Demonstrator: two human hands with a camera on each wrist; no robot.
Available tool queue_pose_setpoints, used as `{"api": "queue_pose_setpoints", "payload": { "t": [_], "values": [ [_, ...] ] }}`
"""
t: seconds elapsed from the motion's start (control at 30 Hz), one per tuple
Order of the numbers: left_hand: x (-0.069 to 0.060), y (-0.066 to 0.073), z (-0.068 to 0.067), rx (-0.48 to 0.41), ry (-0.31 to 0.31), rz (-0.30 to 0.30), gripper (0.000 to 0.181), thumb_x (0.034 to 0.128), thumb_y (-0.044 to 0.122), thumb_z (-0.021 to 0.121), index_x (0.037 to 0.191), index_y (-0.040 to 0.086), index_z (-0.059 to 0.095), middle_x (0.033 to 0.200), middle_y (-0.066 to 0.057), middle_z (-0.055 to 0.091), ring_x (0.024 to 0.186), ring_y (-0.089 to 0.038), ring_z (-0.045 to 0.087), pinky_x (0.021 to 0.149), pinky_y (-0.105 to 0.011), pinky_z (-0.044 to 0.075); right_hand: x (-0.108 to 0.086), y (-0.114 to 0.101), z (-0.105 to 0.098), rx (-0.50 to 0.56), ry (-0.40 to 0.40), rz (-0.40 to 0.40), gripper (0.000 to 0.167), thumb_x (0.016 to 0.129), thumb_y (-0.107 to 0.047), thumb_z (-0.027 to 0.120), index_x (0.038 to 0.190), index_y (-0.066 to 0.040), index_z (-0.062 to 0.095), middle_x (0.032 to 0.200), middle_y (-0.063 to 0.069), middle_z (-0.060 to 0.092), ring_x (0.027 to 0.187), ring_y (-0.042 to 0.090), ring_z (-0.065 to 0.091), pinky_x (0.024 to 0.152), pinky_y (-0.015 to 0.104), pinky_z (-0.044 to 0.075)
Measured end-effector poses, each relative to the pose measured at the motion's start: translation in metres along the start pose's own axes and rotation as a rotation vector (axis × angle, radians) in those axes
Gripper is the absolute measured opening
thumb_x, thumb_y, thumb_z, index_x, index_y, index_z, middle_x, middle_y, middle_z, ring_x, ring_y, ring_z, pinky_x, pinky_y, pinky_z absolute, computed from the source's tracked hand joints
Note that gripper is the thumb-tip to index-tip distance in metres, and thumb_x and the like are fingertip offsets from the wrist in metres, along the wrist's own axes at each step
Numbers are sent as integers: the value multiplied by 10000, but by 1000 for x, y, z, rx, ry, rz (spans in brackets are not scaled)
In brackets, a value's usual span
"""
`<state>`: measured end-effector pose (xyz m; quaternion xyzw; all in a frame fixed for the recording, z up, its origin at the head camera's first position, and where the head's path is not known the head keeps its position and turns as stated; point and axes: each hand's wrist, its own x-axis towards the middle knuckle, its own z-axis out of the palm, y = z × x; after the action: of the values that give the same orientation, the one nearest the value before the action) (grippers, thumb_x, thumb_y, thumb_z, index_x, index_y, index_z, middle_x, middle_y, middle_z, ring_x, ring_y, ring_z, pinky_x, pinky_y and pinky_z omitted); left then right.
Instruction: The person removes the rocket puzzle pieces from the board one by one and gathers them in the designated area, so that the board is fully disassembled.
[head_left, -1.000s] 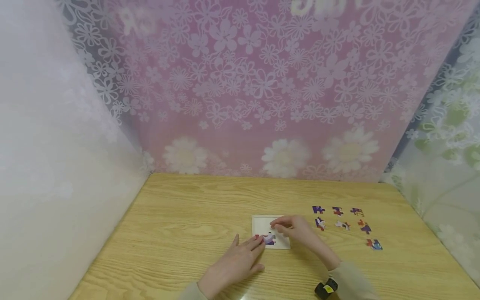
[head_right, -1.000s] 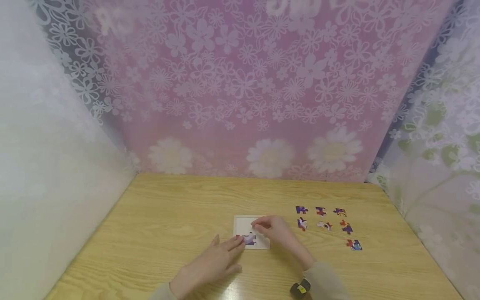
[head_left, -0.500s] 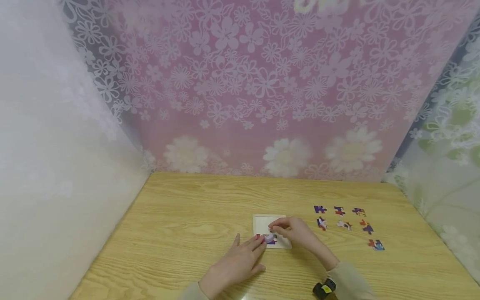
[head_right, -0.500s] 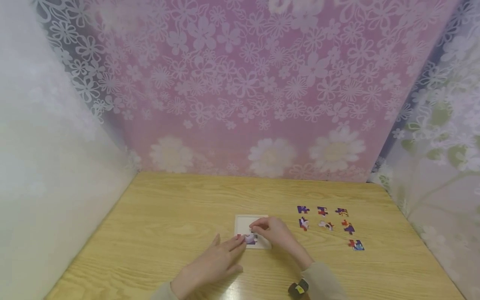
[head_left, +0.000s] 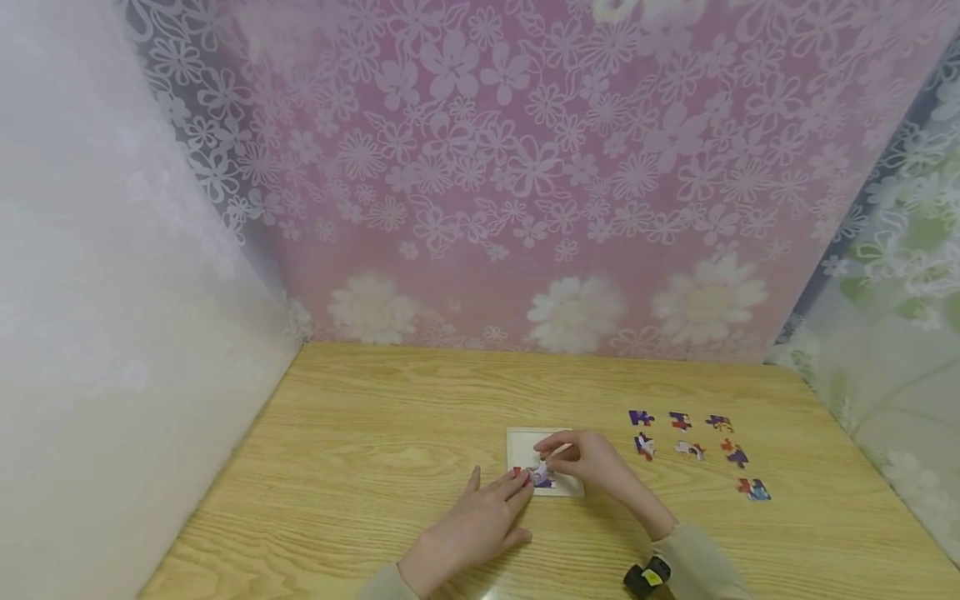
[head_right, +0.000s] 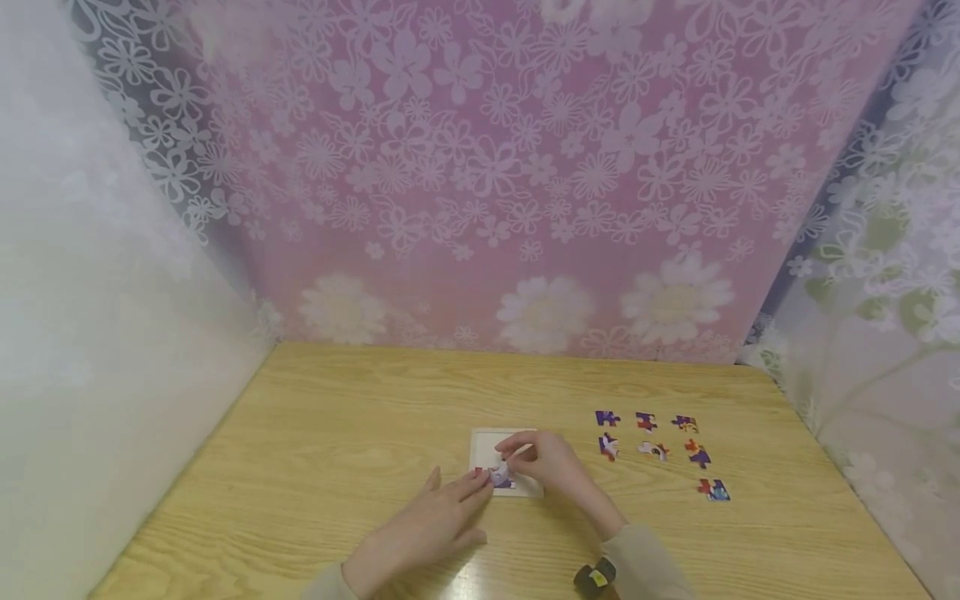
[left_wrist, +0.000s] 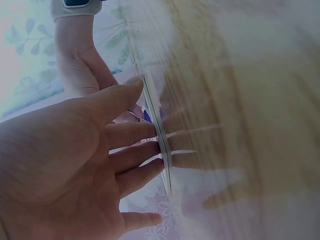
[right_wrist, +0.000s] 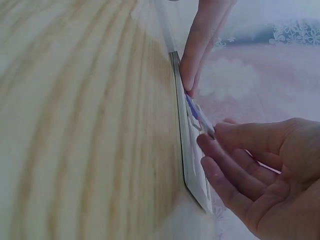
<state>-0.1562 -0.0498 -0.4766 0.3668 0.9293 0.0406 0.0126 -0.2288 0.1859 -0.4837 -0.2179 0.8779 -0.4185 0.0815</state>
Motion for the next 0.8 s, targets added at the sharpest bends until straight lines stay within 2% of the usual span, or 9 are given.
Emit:
{"api": "queue_pose_setpoints", "payload": {
  "t": [0.17,0.53,0.8],
  "values": [
    [0,0,1,2,1,-4,638,989,499,586,1504,132,503,1584,-29,424,1461,-164,398,1108,-618,384,0,0,1,57,4,-27,261,905,-3,729,1160,-57,733,1056,128,729,874,224,743,742,300,599],
    [-1,-1,1,-22,-22,-10,640,993,494,586,1514,136,490,1593,-23,414,1473,-155,377,1112,-622,376,-3,-2,2,107,-48,-42,245,909,-31,738,1154,-40,726,1043,143,724,835,171,744,720,235,583],
    [-5,-1,0,-11,-21,-6,640,989,496,592,1514,143,492,1590,-15,417,1470,-147,380,1115,-613,379,-5,-2,6,59,-37,-36,142,891,-50,763,1029,-70,734,964,66,730,811,139,730,717,239,578]
  ]
}}
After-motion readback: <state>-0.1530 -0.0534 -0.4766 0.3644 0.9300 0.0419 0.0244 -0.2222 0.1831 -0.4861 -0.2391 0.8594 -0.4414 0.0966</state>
